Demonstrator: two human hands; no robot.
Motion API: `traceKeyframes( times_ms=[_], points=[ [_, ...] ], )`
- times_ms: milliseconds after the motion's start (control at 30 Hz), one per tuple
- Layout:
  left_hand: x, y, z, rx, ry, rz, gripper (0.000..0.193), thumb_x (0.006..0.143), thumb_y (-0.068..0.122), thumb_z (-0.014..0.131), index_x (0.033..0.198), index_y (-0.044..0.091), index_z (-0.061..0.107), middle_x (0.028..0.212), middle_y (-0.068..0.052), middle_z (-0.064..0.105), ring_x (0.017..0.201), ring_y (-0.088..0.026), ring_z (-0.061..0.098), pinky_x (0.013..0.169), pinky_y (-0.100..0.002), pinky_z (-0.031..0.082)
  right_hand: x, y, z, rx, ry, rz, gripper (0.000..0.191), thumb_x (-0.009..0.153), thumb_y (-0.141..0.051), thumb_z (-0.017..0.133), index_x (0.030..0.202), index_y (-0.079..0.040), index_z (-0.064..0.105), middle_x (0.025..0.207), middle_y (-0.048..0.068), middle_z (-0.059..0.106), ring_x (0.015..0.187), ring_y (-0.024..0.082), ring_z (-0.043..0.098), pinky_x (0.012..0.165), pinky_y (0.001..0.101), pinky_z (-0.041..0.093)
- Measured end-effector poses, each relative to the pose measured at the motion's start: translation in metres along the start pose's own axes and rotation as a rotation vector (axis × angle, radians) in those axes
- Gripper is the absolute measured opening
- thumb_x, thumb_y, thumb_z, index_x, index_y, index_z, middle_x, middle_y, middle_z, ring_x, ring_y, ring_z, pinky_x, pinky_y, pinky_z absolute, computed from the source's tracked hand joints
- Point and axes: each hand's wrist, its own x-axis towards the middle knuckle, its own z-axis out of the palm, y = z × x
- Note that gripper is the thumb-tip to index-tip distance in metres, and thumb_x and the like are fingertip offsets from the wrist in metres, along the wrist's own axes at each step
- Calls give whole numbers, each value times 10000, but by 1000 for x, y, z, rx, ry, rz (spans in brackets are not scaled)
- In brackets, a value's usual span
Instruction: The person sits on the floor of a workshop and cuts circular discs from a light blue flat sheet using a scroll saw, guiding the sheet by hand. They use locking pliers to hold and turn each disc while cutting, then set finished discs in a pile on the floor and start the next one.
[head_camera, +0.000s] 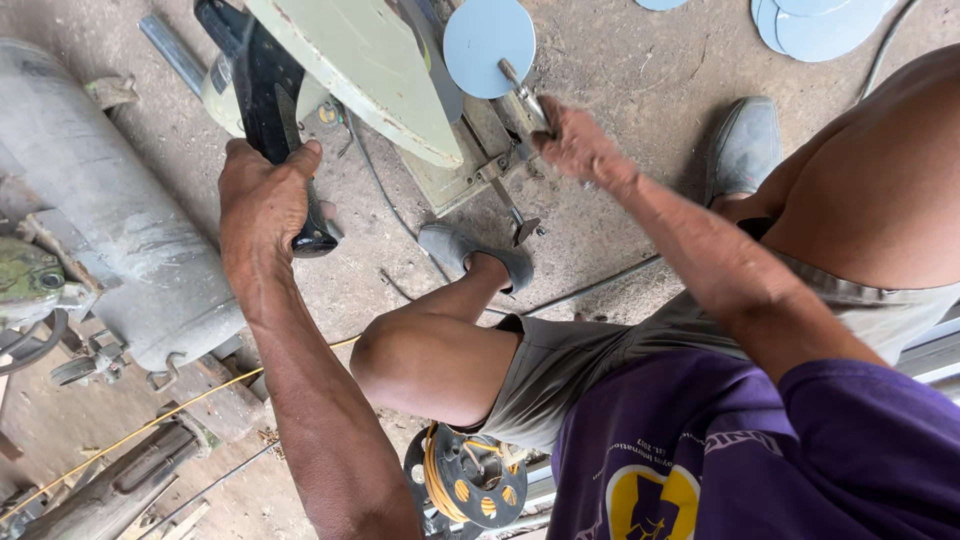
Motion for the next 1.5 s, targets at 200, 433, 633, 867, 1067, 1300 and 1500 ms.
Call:
traceKeyframes(
  times_ms=[200, 433, 633, 867, 1067, 1300, 1500],
  points=[
    [-2, 3, 3, 19, 12, -9, 472, 897, 219, 721, 1216, -57, 510, 904, -181, 722, 496, -159, 682, 329, -243, 523, 20, 5, -63, -215, -162, -91, 376, 994, -117, 577, 1369, -113, 546, 772, 78, 566, 573, 129, 480, 515, 284, 459],
    [-2, 4, 2, 21, 6, -19, 470, 897, 222, 714, 1222, -51, 512, 913, -185, 717, 497, -164, 679, 330, -252, 518, 40, -11, -110, -587, -209, -159, 530, 1005, -225, 603, 1509, -178, 444, 825, 92, 664, 508, 153, 443, 475, 304, 470],
    [1, 0, -1, 1, -4, -8, 435, 896, 204, 714, 1191, -47, 518, 891, -165, 703, 501, -177, 686, 336, -269, 537, 45, -17, -141, -809, -66, -518, 410, 1029, -209, 632, 1398, -33, 598, 673, 98, 664, 367, 64, 457, 380, 271, 436],
    [1, -1, -3, 1, 5, 4, 416, 893, 206, 724, 1157, -50, 530, 876, -173, 694, 495, -183, 678, 333, -284, 528, 61, -4, -150, -557, -162, -616, 163, 1021, -187, 625, 1088, -41, 597, 613, 44, 558, 389, 73, 418, 407, 254, 412],
    [1, -2, -2, 13, 9, -10, 477, 889, 225, 709, 1224, -39, 494, 892, -166, 714, 511, -169, 708, 339, -270, 550, 67, -14, -155, -126, -274, -565, 235, 1051, -192, 606, 852, -69, 573, 587, 3, 474, 424, 78, 392, 465, 240, 402],
    [10, -12, -6, -30, -7, 32, 476, 887, 217, 722, 1214, -65, 522, 930, -181, 697, 567, -197, 709, 399, -279, 576, 42, -19, -101, -952, 117, -252, 288, 974, -227, 544, 1102, 28, 588, 636, 50, 491, 433, 133, 387, 354, 308, 400],
    [23, -28, -6, 539, 0, 178, 574, 1017, 493, 731, 1112, -69, 673, 1011, -316, 689, 896, -460, 683, 769, -554, 511, -2, -9, -17, -408, 320, -71, 691, 769, -301, 762, 1258, 71, 448, 794, 257, 688, 758, 444, 674, 668, 528, 551]
  ],
)
